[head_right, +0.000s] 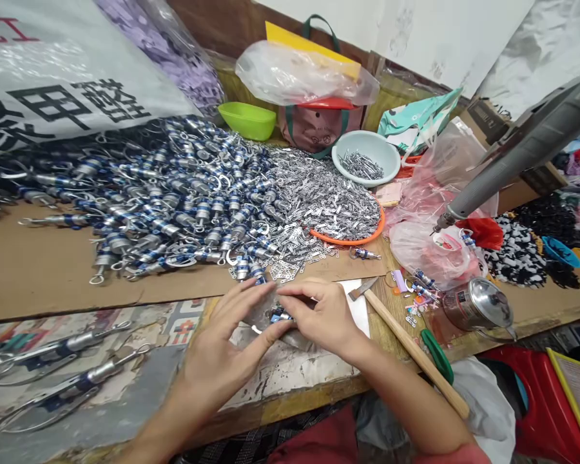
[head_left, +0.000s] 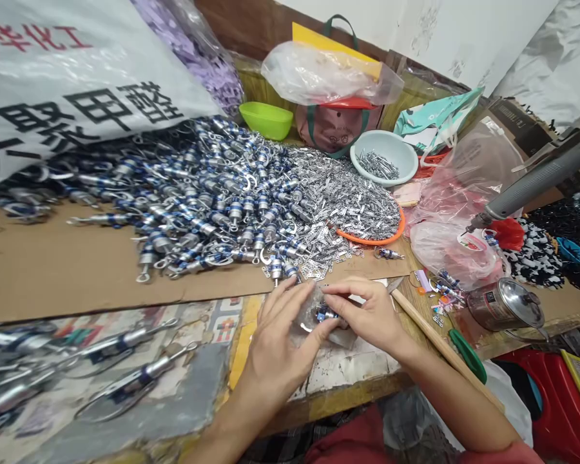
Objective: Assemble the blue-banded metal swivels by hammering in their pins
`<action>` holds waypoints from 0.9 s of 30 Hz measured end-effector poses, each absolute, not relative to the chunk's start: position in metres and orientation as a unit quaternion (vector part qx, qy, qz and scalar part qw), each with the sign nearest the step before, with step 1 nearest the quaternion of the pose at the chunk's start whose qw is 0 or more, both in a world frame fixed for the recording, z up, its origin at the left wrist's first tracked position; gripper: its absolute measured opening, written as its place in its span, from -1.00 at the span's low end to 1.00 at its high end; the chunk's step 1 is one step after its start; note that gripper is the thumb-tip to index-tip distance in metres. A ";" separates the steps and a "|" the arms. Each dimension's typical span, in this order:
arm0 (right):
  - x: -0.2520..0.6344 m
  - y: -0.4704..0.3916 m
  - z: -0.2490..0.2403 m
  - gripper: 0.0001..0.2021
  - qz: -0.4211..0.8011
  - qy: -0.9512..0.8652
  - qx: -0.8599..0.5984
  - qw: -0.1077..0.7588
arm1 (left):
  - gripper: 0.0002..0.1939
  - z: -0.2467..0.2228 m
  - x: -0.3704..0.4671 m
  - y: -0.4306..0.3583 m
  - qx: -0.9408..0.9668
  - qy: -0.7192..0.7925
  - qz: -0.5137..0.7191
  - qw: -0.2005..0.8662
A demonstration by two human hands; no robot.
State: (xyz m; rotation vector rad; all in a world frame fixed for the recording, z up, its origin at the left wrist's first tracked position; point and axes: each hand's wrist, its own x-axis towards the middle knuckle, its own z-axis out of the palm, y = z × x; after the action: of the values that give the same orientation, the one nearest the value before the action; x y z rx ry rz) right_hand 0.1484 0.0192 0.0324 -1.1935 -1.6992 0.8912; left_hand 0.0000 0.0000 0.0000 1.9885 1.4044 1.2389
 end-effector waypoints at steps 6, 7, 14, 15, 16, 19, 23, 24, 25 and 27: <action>0.143 0.000 0.032 -0.86 0.328 -0.695 -0.425 0.478 | -0.80 -0.004 -0.006 -0.006 0.715 0.462 0.481 0.213; 0.142 -0.003 0.032 -0.85 0.321 -0.699 -0.418 0.484 | -0.82 -0.005 -0.007 -0.008 0.707 0.459 0.491 0.221; 0.140 -0.008 0.030 -0.83 0.296 -0.714 -0.398 0.495 | -0.82 -0.011 -0.009 -0.013 0.658 0.452 0.519 0.307; 0.140 -0.009 0.030 -0.83 0.291 -0.712 -0.400 0.498 | -0.81 -0.011 -0.009 -0.013 0.654 0.451 0.520 0.314; 0.140 -0.009 0.029 -0.83 0.286 -0.711 -0.402 0.501 | -0.81 -0.011 -0.009 -0.013 0.649 0.452 0.521 0.320; 0.142 -0.009 0.029 -0.82 0.276 -0.723 -0.401 0.491 | -0.81 -0.008 -0.007 -0.013 0.635 0.456 0.524 0.339; 0.146 -0.006 0.030 -0.84 0.294 -0.745 -0.374 0.469 | -0.81 -0.005 -0.007 -0.014 0.602 0.468 0.534 0.365; 0.146 -0.005 0.030 -0.85 0.300 -0.746 -0.366 0.468 | -0.81 -0.005 -0.008 -0.015 0.591 0.470 0.543 0.368; 0.147 -0.005 0.030 -0.85 0.303 -0.748 -0.359 0.469 | -0.81 -0.005 -0.008 -0.015 0.580 0.469 0.553 0.370; 0.148 -0.005 0.029 -0.83 0.303 -0.751 -0.350 0.471 | -0.81 -0.005 -0.009 -0.016 0.566 0.464 0.570 0.373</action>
State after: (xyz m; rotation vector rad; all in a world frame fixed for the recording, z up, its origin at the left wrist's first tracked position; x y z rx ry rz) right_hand 0.1475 -0.0052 0.0287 -0.8571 -1.8400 0.7411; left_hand -0.0089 -0.0163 -0.0052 1.4491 1.1878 1.4612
